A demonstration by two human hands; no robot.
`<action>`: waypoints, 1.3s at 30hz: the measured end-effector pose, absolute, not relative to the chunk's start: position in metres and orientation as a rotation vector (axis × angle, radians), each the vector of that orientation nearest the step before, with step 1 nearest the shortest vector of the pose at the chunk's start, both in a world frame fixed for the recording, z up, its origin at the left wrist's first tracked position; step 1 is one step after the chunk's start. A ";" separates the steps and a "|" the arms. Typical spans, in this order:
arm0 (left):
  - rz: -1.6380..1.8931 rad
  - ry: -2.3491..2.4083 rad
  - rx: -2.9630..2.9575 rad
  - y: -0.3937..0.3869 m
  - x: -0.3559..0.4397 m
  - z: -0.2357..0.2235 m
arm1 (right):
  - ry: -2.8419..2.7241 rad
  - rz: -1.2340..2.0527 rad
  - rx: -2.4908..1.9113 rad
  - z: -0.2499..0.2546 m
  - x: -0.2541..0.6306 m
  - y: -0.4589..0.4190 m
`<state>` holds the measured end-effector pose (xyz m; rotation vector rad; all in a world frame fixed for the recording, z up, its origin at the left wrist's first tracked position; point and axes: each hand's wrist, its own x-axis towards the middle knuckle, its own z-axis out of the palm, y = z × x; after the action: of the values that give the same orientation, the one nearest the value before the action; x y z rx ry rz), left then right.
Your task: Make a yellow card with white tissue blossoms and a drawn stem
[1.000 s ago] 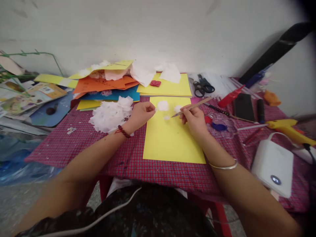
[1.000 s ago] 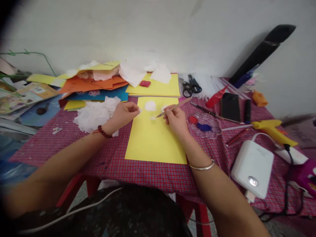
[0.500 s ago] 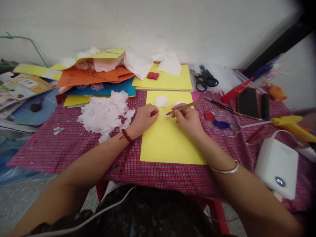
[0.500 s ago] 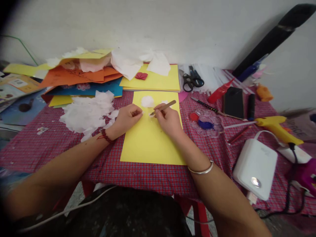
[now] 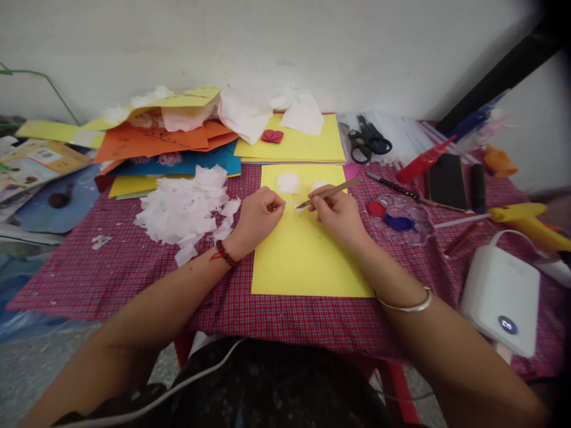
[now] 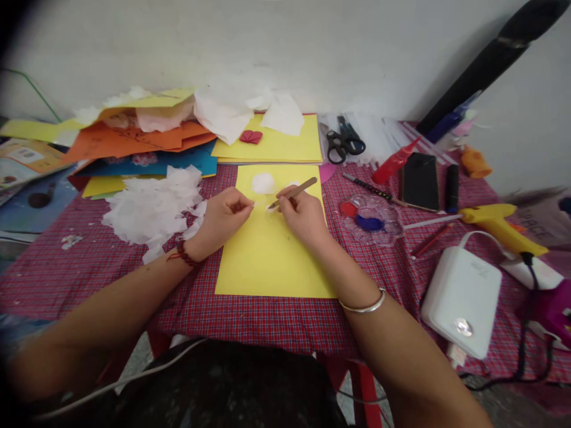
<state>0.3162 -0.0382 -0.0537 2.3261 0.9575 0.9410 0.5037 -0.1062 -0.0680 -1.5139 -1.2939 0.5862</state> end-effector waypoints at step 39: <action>0.675 0.882 2.476 -0.043 0.326 -0.058 | -1.848 0.152 -1.786 -0.035 0.483 -0.113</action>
<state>0.3259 -0.0432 -0.0580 2.4756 0.8823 0.6746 0.4828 -0.1132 -0.0349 -1.7861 -1.8477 0.1523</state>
